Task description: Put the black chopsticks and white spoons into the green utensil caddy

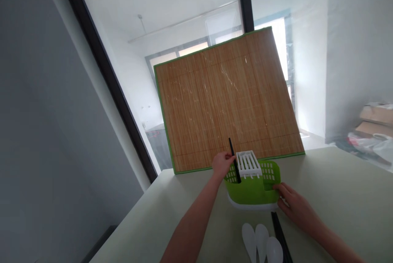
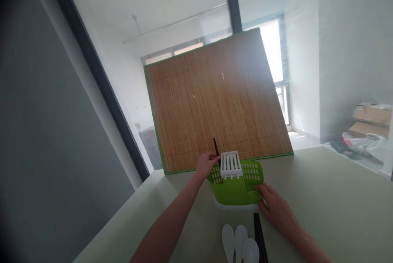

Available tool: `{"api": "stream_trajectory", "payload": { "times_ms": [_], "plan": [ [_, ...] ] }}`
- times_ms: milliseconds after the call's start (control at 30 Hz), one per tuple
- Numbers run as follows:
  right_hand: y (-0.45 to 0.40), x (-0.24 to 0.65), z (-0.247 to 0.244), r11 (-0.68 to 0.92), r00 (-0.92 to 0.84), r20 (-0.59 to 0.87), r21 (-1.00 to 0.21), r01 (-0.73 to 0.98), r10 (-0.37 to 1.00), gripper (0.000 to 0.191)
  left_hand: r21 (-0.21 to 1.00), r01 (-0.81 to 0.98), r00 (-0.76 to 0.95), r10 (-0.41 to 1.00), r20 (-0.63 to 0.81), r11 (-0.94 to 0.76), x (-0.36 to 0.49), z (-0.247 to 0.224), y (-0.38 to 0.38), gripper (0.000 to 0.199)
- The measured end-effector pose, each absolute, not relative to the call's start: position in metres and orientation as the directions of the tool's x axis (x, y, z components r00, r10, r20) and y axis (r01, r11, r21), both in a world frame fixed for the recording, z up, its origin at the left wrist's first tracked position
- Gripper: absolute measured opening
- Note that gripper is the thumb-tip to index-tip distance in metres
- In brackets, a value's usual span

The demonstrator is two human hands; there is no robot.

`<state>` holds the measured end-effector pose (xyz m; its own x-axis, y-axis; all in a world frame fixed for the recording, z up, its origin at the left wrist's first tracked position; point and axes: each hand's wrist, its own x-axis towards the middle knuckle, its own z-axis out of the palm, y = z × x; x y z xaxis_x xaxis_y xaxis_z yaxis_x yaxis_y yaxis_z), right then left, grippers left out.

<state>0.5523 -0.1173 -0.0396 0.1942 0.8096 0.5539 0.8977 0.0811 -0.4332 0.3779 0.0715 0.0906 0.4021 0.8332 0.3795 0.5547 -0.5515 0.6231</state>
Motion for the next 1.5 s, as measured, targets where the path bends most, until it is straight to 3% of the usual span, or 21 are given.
{"api": "stream_trajectory", "payload": {
  "times_ms": [333,533,733,800,900,1067,1167,1333,1500],
  "plan": [
    [-0.11,0.57,-0.058,0.211,0.155,0.59,-0.503,0.838,0.793,0.029,0.689,0.593,0.369,0.901,0.228,-0.417,0.383,0.062,0.092,0.028],
    [-0.108,0.571,-0.063,0.211,0.183,0.602,-0.524,0.825,0.777,0.029,0.738,0.539,0.43,0.886,0.174,-0.406,0.384,0.048,0.106,0.028],
    [-0.11,0.569,-0.061,0.194,0.215,0.58,-0.561,0.805,0.786,0.042,0.763,0.441,0.536,0.821,0.198,-0.472,0.386,0.044,0.112,0.027],
    [-0.112,0.569,-0.057,0.175,0.264,0.563,-0.606,0.776,0.783,0.044,0.771,0.414,0.518,0.822,0.237,-0.483,0.384,0.045,0.11,0.031],
    [-0.123,0.569,-0.051,0.102,0.315,0.496,-0.646,0.757,0.809,0.031,0.778,0.395,0.397,0.854,0.335,-0.489,0.372,0.047,0.103,0.036],
    [-0.163,0.549,-0.053,-0.08,0.278,0.255,-0.589,0.804,0.926,0.013,0.777,0.319,0.088,0.834,0.545,-0.542,0.331,0.027,0.069,0.035],
    [-0.186,0.524,-0.062,-0.188,0.298,0.126,-0.536,0.823,0.946,0.012,0.759,0.235,0.007,0.782,0.623,-0.607,0.303,-0.005,0.042,0.029],
    [-0.199,0.492,-0.072,-0.271,0.332,0.069,-0.436,0.858,0.941,0.012,0.776,0.241,0.0,0.8,0.601,-0.583,0.272,-0.054,0.011,0.025],
    [-0.196,0.484,-0.072,-0.302,0.356,0.087,-0.37,0.879,0.93,0.011,0.807,0.228,0.003,0.829,0.559,-0.545,0.269,-0.064,0.003,0.025]
  ]
}}
